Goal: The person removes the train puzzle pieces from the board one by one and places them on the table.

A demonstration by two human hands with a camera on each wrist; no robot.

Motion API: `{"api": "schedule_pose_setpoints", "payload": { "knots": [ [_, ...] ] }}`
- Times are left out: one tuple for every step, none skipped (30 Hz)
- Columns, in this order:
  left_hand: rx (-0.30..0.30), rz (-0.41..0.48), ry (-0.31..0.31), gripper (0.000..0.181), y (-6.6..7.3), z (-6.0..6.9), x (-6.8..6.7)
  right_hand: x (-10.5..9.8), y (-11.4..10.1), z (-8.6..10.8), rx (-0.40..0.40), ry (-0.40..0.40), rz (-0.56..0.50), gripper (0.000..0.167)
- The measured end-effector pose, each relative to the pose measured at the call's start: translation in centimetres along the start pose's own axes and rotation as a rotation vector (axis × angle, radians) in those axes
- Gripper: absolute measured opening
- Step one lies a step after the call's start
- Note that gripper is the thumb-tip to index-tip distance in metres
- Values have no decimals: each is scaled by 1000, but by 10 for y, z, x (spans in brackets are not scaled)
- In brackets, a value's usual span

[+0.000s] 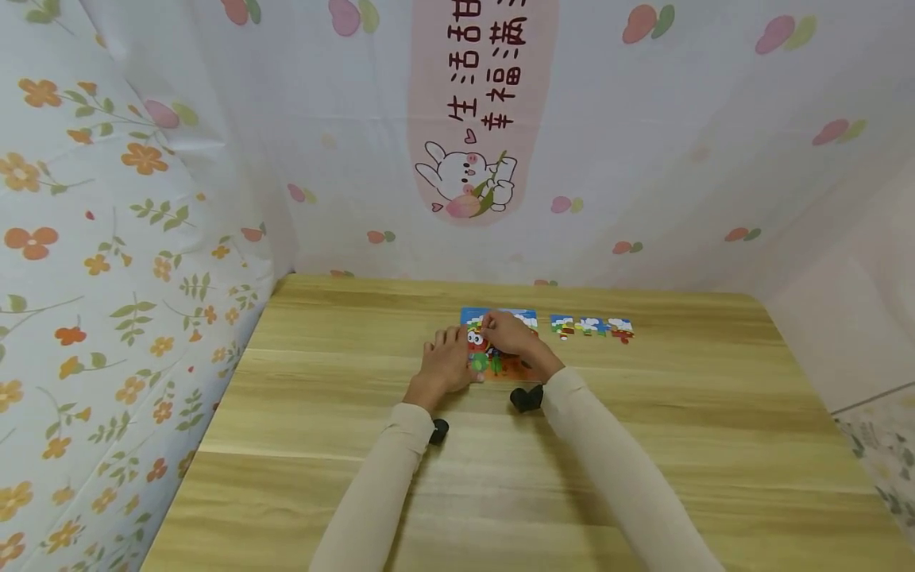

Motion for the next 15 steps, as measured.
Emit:
{"api": "schedule_pose_setpoints", "payload": {
  "knots": [
    [-2, 0, 0, 101, 0, 0, 0, -1, 0, 0, 3, -2, -13, 13],
    [-6, 1, 0, 101, -1, 0, -1, -1, 1, 0, 6, -5, -30, 12],
    [-9, 0, -1, 101, -1, 0, -1, -2, 1, 1, 6, -2, -41, 11],
    [-9, -2, 1, 101, -1, 0, -2, -3, 1, 1, 6, 1, -50, 11],
    [-11, -4, -2, 101, -1, 0, -2, -3, 2, 1, 8, 8, -58, 10],
    [-12, -7, -4, 101, 0, 0, -1, -4, 4, 0, 15, 17, -63, 10],
    [-12, -7, -3, 101, 0, 0, -1, -5, 5, 0, 19, 24, -70, 10],
    [-14, -2, -2, 100, 0, 0, 0, -6, 7, 0, 23, 30, -76, 10],
    [-14, 4, 2, 100, 1, 0, 1, -6, 8, 0, 27, 33, -81, 11],
    [-16, 9, 9, 99, 1, 0, 1, -7, 9, 0, 30, 34, -85, 11],
    [-20, 15, 15, 98, 1, 1, 1, -7, 9, 0, 35, 36, -88, 12],
    [-22, 20, 26, 97, 2, 1, 1, -7, 10, 0, 37, 36, -94, 12],
    [-24, 23, 38, 97, 2, 1, 0, -8, 9, 0, 39, 36, -99, 12],
    [-25, 25, 50, 96, 3, 2, 0, -8, 9, 1, 41, 35, -106, 13],
    [-24, 20, 60, 95, 4, 2, -1, -8, 9, 1, 45, 34, -114, 13]
  ]
}}
Point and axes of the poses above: each hand's wrist, its own z-axis away from the middle knuckle, its own x-axis out of the palm, y = z × x, the point moved 10 cm from there along -z, towards the middle knuckle, and after that the axes turned 12 degrees about x, right-handed, at the moved point
